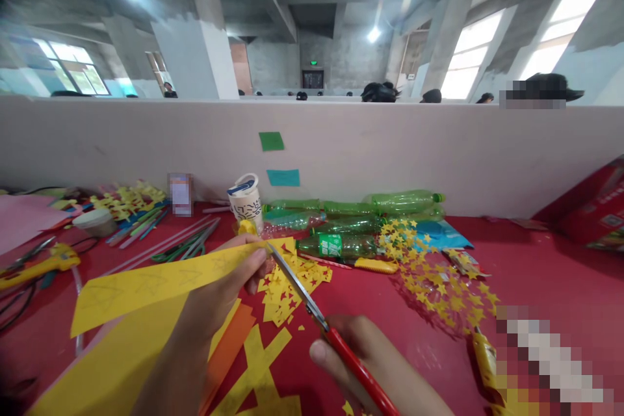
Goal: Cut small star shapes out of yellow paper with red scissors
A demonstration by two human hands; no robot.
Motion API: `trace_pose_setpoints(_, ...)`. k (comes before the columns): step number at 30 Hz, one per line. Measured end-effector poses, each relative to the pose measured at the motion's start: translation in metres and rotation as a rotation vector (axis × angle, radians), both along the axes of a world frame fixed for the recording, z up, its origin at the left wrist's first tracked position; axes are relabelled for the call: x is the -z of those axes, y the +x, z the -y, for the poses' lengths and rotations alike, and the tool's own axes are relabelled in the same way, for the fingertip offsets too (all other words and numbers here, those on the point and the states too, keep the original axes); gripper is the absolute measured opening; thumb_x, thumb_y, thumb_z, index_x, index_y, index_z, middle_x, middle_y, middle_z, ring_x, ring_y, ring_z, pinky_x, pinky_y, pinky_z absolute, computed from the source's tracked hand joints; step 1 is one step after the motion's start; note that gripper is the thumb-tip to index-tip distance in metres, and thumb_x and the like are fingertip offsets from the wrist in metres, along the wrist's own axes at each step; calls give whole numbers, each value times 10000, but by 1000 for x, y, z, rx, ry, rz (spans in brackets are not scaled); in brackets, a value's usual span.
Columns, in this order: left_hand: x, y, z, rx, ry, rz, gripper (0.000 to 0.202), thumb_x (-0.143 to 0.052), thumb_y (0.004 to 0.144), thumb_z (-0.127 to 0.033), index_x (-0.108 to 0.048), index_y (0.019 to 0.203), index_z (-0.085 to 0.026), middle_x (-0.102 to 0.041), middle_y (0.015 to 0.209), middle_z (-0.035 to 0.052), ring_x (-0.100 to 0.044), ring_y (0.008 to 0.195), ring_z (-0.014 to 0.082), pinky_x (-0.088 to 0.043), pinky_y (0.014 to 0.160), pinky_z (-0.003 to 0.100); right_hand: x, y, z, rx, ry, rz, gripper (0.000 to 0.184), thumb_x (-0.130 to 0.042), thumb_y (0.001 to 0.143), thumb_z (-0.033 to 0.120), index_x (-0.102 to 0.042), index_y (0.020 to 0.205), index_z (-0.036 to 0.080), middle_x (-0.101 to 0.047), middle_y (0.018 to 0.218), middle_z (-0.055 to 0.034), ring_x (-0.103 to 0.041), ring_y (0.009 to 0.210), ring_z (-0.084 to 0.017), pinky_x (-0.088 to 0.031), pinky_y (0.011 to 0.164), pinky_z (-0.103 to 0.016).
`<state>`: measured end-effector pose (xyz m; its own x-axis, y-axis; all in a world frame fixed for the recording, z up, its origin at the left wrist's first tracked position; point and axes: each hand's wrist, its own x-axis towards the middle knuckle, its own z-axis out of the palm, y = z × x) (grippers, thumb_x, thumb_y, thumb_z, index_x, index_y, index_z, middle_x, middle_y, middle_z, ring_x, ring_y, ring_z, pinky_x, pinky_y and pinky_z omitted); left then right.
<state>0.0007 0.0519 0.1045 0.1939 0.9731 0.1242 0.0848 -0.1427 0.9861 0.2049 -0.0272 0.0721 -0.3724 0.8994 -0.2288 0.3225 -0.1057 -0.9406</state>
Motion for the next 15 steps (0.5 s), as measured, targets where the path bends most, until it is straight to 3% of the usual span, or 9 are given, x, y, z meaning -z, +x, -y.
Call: trace_pose_setpoints(15, -1, -3, 0, 7, 28, -15, 205, -549, 824, -357, -560, 712, -185, -525, 568, -31, -442, 478, 75, -370, 477, 189, -15, 1, 3, 29, -27, 76, 609, -402, 743, 812, -352, 674, 209, -377, 504, 81, -326, 400, -38, -260, 392, -161)
